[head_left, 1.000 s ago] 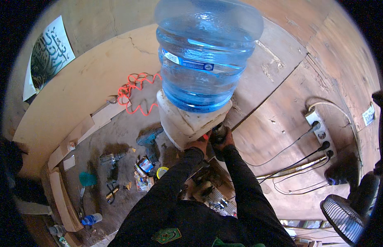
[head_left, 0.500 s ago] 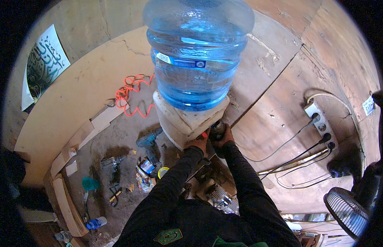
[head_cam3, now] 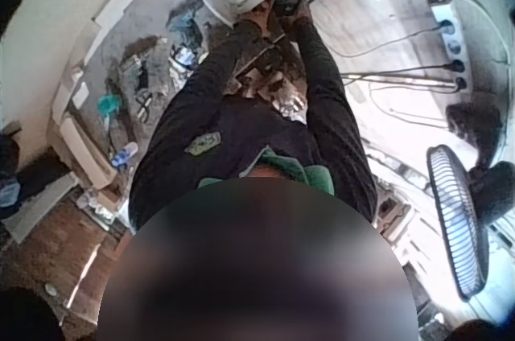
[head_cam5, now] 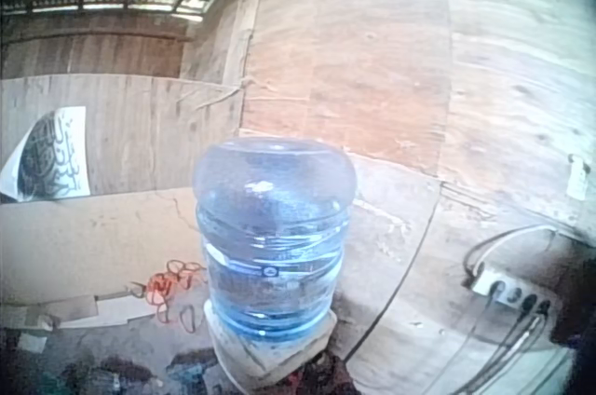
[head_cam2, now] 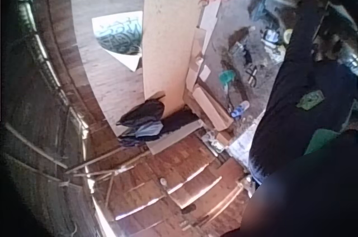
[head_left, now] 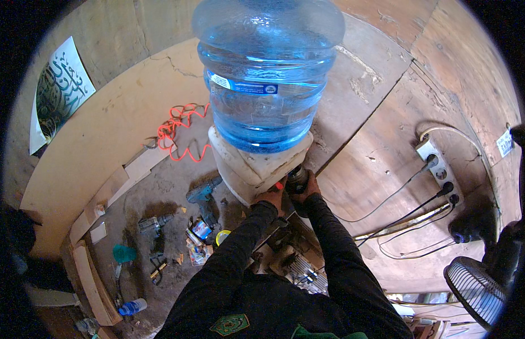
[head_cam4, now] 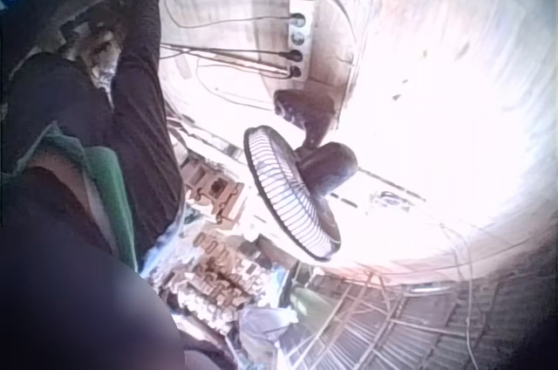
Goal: The person walks through a cluttered workshop, approaches a water dispenser, and fills a black reusable bottle. After filling, the person secures the lid and walks back through the workshop.
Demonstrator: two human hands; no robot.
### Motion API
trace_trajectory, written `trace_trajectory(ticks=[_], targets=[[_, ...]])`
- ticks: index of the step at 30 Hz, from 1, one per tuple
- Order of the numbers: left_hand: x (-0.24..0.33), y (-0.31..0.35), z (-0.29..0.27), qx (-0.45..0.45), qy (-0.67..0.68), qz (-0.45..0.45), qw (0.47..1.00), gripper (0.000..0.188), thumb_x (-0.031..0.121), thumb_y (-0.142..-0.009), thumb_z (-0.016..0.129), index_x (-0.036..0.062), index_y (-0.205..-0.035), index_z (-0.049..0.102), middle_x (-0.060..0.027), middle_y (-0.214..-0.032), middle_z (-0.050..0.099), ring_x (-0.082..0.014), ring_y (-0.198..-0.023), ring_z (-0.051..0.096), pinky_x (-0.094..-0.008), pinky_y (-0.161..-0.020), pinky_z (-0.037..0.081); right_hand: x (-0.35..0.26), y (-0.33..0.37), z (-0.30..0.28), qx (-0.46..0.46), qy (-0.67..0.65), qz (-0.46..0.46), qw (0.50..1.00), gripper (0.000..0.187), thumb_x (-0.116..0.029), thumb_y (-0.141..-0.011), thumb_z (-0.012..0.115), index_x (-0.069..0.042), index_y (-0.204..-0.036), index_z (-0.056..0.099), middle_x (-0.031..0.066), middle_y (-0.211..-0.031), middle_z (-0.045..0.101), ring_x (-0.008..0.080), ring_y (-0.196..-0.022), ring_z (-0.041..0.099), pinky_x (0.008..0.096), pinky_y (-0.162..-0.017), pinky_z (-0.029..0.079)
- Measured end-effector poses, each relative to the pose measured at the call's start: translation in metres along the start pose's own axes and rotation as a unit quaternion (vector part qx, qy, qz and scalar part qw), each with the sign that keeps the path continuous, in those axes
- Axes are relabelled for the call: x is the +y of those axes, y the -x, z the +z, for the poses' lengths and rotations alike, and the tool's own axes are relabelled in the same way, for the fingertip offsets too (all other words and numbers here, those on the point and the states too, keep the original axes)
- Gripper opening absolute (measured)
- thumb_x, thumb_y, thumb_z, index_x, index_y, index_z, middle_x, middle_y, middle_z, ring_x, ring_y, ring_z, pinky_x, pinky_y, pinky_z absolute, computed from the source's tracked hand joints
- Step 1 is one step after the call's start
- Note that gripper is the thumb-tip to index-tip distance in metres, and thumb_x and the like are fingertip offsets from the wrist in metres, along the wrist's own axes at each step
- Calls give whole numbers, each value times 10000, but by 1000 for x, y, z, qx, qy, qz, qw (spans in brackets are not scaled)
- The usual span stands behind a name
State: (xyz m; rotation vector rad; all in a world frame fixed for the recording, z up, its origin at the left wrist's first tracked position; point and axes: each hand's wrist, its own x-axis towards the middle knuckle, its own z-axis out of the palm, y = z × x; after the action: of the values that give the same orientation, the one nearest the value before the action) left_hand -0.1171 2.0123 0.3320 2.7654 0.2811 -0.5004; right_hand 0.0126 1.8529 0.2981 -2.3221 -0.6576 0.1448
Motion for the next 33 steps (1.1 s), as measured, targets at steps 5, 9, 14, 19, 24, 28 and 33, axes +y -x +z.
trace_trajectory(ticks=[5, 9, 14, 19, 24, 28, 33], targets=[[-1, 24, -6, 122, 59, 52, 989, 1306, 327, -737, 829, 277, -1619, -133, -259, -1600, 320, -473, -1388, 435, -627, -1094, 412, -35, 8, -19, -62, -15, 52, 997, 1293, -345, -517, 943, -43, -1543, 217, 267, -1457, 475, 385, -1317, 532, 435, -1093, 468], [4, 9, -3, 75, 28, -5, 997, 1303, 283, -742, 813, 300, -1614, -154, -261, -1629, 256, -490, -1417, 387, -664, -1097, 379, -68, 19, -22, -24, -14, 124, 992, 1189, -397, -612, 908, -9, -1519, 244, 266, -1452, 476, 377, -1312, 538, 433, -1092, 466], [-2, -13, 21, 28, 54, 6, 998, 1305, 299, -736, 815, 293, -1615, -149, -290, -1584, 334, -507, -1400, 405, -697, -1072, 379, -61, 14, -13, -8, -56, 45, 997, 1104, -357, -645, 900, 10, -1481, 278, 238, -1398, 513, 339, -1274, 563, 410, -1065, 479], [-18, -61, 24, -123, 28, 50, 991, 1376, 334, -687, 851, 287, -1609, -169, -277, -1482, 478, -497, -1332, 492, -692, -1073, 386, -33, 7, -14, -28, -28, 20, 999, 1172, -310, -535, 943, -26, -1469, 294, 203, -1337, 571, 330, -1251, 579, 418, -1055, 487], [-13, -58, 49, 60, 19, 151, 987, 1426, 365, -672, 872, 290, -1594, -213, -271, -1357, 605, -511, -1219, 586, -701, -1042, 413, -52, 6, -16, -26, -99, 57, 993, 1234, -317, -443, 974, -41, -1457, 328, 195, -1361, 567, 348, -1263, 568, 433, -1060, 492], [-6, -31, 51, 75, 12, 10, 997, 1433, 391, -689, 869, 298, -1577, -252, -294, -1321, 620, -520, -1166, 615, -728, -946, 468, -74, 14, -26, -88, -370, 80, 921, 1298, -304, -426, 981, -47, -1495, 291, 199, -1397, 543, 347, -1293, 547, 429, -1076, 484], [-5, -31, 39, 61, 2, 18, 998, 1332, 386, -777, 800, 297, -1572, -264, -301, -1298, 631, -527, -1135, 626, -739, -881, 496, -78, 16, -29, -61, -301, 97, 947, 1355, -289, -409, 985, -50, -1524, 254, 208, -1428, 521, 353, -1315, 531, 424, -1093, 474]])
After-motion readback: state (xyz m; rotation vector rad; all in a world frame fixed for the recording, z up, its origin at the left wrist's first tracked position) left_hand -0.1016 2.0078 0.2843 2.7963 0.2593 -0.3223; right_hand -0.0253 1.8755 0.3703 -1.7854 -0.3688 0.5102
